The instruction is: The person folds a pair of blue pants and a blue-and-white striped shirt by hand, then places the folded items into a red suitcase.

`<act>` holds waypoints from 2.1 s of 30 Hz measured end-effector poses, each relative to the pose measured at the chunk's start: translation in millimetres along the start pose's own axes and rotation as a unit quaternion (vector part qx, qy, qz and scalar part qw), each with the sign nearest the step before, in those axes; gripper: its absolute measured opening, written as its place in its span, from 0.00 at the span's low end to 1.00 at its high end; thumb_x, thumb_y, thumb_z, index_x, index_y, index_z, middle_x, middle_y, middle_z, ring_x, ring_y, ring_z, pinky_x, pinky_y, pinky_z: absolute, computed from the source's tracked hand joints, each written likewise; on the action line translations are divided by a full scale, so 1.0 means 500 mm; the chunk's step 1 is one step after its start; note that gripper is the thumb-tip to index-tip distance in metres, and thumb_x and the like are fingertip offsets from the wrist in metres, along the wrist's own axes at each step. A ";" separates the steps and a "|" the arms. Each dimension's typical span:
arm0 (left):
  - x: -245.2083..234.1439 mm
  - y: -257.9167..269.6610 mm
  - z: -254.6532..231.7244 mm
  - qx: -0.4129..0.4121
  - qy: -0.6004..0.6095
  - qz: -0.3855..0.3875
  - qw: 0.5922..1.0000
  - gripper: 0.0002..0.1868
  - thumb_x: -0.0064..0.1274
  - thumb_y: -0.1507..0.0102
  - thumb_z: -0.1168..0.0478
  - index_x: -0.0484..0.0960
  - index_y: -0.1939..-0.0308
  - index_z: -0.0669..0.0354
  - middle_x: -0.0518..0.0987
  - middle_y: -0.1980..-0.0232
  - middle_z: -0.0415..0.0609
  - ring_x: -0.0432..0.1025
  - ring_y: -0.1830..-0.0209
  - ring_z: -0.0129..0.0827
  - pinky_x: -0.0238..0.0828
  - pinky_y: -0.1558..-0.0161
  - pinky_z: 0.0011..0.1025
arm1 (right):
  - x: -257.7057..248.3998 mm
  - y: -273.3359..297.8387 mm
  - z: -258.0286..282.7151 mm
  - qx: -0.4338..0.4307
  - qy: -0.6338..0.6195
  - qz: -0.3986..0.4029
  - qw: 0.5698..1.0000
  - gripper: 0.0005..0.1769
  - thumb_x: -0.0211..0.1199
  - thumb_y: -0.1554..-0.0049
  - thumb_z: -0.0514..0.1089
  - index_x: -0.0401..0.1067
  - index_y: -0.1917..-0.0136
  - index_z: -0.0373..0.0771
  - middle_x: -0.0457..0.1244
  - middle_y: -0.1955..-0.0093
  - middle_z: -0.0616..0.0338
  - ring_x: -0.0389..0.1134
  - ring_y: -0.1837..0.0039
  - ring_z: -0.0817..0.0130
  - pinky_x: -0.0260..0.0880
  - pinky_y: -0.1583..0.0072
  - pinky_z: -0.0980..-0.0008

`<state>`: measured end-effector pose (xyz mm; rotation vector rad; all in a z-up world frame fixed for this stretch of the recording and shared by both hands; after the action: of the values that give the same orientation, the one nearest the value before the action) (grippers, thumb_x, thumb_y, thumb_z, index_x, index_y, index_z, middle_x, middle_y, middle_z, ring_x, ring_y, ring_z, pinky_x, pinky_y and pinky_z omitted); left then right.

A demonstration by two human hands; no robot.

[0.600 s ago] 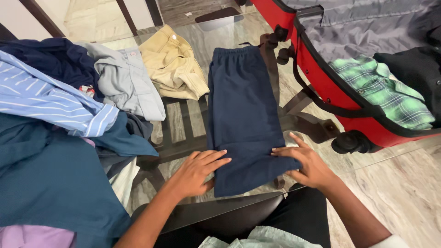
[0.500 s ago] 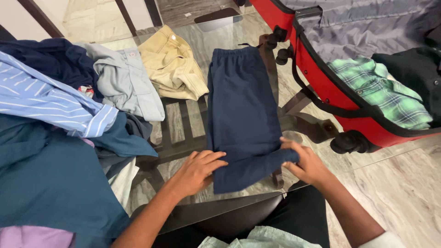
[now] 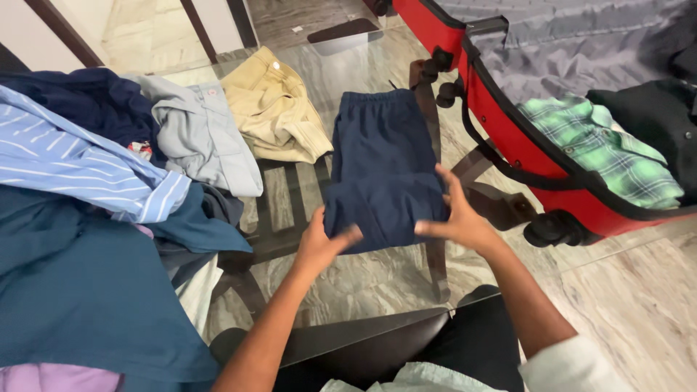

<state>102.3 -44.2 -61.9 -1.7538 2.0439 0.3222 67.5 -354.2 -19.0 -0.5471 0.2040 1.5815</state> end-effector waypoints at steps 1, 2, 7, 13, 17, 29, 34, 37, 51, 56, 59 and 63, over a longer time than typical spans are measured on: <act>-0.003 0.007 -0.003 0.019 -0.013 0.008 1.000 0.54 0.75 0.50 0.48 0.59 0.29 0.62 0.74 0.36 0.66 0.70 0.36 0.51 0.66 0.38 0.40 | 0.005 0.012 0.005 -0.013 -0.007 -0.002 1.000 0.62 0.79 0.53 0.38 0.40 0.18 0.42 0.49 0.25 0.42 0.56 0.30 0.63 0.63 0.35 0.59; -0.008 0.014 -0.005 0.038 -0.026 0.017 0.999 0.60 0.76 0.54 0.50 0.55 0.27 0.59 0.73 0.35 0.66 0.70 0.35 0.52 0.66 0.38 0.40 | 0.016 0.022 0.008 -0.025 -0.014 -0.004 1.000 0.59 0.77 0.53 0.37 0.42 0.19 0.42 0.52 0.27 0.43 0.58 0.31 0.64 0.64 0.35 0.59; -0.029 0.024 -0.009 0.068 0.038 0.056 0.995 0.59 0.75 0.53 0.64 0.54 0.24 0.55 0.76 0.33 0.63 0.73 0.34 0.47 0.70 0.38 0.38 | -0.005 0.047 -0.018 0.033 0.029 -0.082 0.996 0.45 0.76 0.51 0.39 0.54 0.26 0.42 0.67 0.43 0.49 0.71 0.48 0.69 0.74 0.48 0.67; -0.034 0.034 -0.023 -0.032 0.137 0.099 0.985 0.61 0.70 0.51 0.69 0.46 0.21 0.47 0.83 0.47 0.57 0.81 0.49 0.37 0.80 0.53 0.32 | -0.018 0.114 0.020 -0.034 0.176 -0.209 0.961 0.17 0.78 0.50 0.43 0.75 0.52 0.37 0.66 0.55 0.54 0.68 0.57 0.65 0.67 0.57 0.68; -0.042 0.048 -0.045 -0.011 0.067 0.088 0.994 0.61 0.69 0.51 0.70 0.47 0.20 0.43 0.83 0.49 0.55 0.82 0.54 0.38 0.77 0.57 0.32 | 0.016 0.150 0.037 0.012 0.196 -0.169 0.966 0.13 0.76 0.52 0.49 0.80 0.59 0.38 0.70 0.62 0.57 0.70 0.63 0.64 0.69 0.58 0.66; -0.048 0.053 -0.051 0.109 -0.001 0.027 0.994 0.55 0.69 0.48 0.70 0.56 0.23 0.42 0.73 0.46 0.62 0.75 0.58 0.42 0.76 0.54 0.35 | -0.027 0.122 0.053 -0.021 0.258 -0.138 0.956 0.09 0.69 0.49 0.43 0.80 0.56 0.36 0.70 0.58 0.54 0.72 0.61 0.59 0.72 0.55 0.62; -0.050 0.056 -0.054 -0.008 -0.064 0.097 0.993 0.45 0.68 0.45 0.66 0.64 0.26 0.41 0.80 0.53 0.66 0.75 0.63 0.41 0.74 0.55 0.37 | -0.095 0.138 0.007 -0.031 0.256 -0.144 0.955 0.09 0.70 0.48 0.39 0.79 0.53 0.36 0.70 0.57 0.53 0.73 0.58 0.62 0.72 0.55 0.65; -0.044 0.069 -0.081 0.004 -0.051 0.139 0.989 0.42 0.66 0.44 0.63 0.65 0.28 0.43 0.81 0.45 0.59 0.77 0.70 0.37 0.73 0.56 0.36 | -0.086 0.138 0.000 -0.016 0.187 -0.089 0.978 0.11 0.71 0.51 0.40 0.79 0.54 0.35 0.69 0.60 0.55 0.71 0.61 0.67 0.71 0.58 0.68; -0.018 0.041 -0.036 0.096 -0.011 -0.053 0.994 0.25 0.61 0.37 0.57 0.75 0.36 0.51 0.84 0.48 0.51 0.66 0.76 0.32 0.65 0.71 0.28 | -0.010 -0.038 0.091 0.105 0.223 -0.124 0.961 0.21 0.72 0.47 0.56 0.79 0.60 0.34 0.70 0.65 0.47 0.72 0.62 0.56 0.71 0.56 0.62; -0.014 0.032 -0.020 0.170 -0.055 -0.062 0.982 0.25 0.61 0.36 0.60 0.77 0.34 0.54 0.81 0.42 0.58 0.76 0.51 0.46 0.73 0.54 0.35 | -0.058 -0.050 0.027 -0.001 0.209 -0.207 0.956 0.17 0.67 0.39 0.51 0.77 0.57 0.33 0.69 0.61 0.46 0.71 0.59 0.51 0.70 0.55 0.58; 0.000 0.024 -0.022 0.151 -0.096 -0.045 0.983 0.27 0.60 0.36 0.60 0.75 0.32 0.56 0.80 0.39 0.59 0.75 0.42 0.52 0.72 0.45 0.40 | -0.065 -0.069 -0.028 0.028 0.215 -0.190 0.958 0.15 0.65 0.37 0.49 0.77 0.54 0.33 0.68 0.60 0.44 0.71 0.58 0.49 0.70 0.54 0.57; -0.025 0.039 -0.063 0.139 -0.046 -0.077 0.986 0.32 0.61 0.39 0.59 0.71 0.32 0.60 0.75 0.38 0.59 0.72 0.38 0.51 0.72 0.43 0.42 | -0.054 -0.046 0.004 -0.035 0.216 -0.205 0.954 0.12 0.62 0.40 0.43 0.73 0.47 0.33 0.68 0.52 0.44 0.72 0.51 0.50 0.71 0.50 0.58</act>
<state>79.5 -43.5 -30.2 -1.6778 1.7783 0.0645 89.6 -375.2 -0.4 -0.9261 0.3401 1.0552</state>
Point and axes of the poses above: each hand's wrist, its own y-axis away from the middle knuckle, its own x-axis out of the palm, z = x × y, the point moved 4 cm from there along -y, towards the middle knuckle
